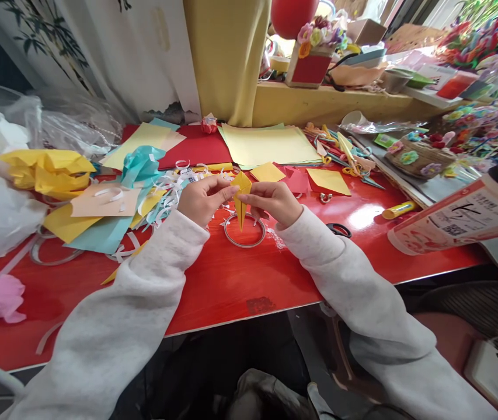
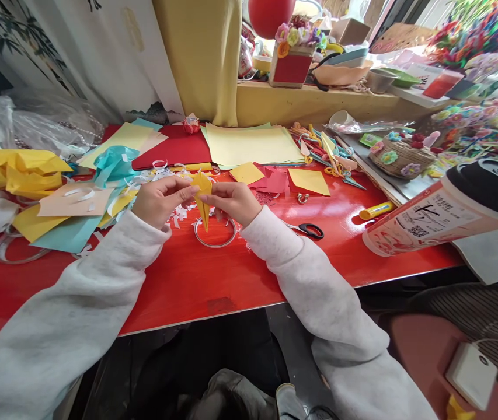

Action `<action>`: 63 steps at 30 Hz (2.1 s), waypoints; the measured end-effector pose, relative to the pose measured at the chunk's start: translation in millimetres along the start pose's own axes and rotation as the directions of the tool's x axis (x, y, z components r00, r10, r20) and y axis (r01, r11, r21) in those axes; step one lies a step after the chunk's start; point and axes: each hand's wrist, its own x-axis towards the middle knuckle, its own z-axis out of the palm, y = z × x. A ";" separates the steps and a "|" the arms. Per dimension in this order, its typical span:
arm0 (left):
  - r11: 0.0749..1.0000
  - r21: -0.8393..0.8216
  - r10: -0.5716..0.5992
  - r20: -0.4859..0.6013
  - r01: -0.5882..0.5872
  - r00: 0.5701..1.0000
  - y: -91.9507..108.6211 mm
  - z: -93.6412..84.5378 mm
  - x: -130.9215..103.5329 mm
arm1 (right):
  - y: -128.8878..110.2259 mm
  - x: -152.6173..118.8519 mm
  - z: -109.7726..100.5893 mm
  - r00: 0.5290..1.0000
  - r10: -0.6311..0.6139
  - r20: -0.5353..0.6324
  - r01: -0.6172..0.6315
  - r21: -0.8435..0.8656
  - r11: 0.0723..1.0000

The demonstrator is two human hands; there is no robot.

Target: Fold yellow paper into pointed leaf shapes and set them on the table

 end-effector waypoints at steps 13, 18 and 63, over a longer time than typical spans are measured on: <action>0.678 0.692 0.034 0.310 -0.250 0.950 -42.2 13.4 2.8 | 4.4 6.7 -36.1 0.981 0.124 -0.151 -0.072 0.306 0.949; 0.675 0.690 0.036 0.324 -0.263 0.945 -41.8 12.0 3.4 | 5.9 6.0 -38.1 0.988 0.154 -0.029 -0.133 0.363 0.922; 0.981 -0.118 0.136 -0.131 -0.152 0.982 -2.5 5.3 -0.4 | 12.1 8.3 -10.2 0.987 0.038 -0.157 0.003 0.253 0.967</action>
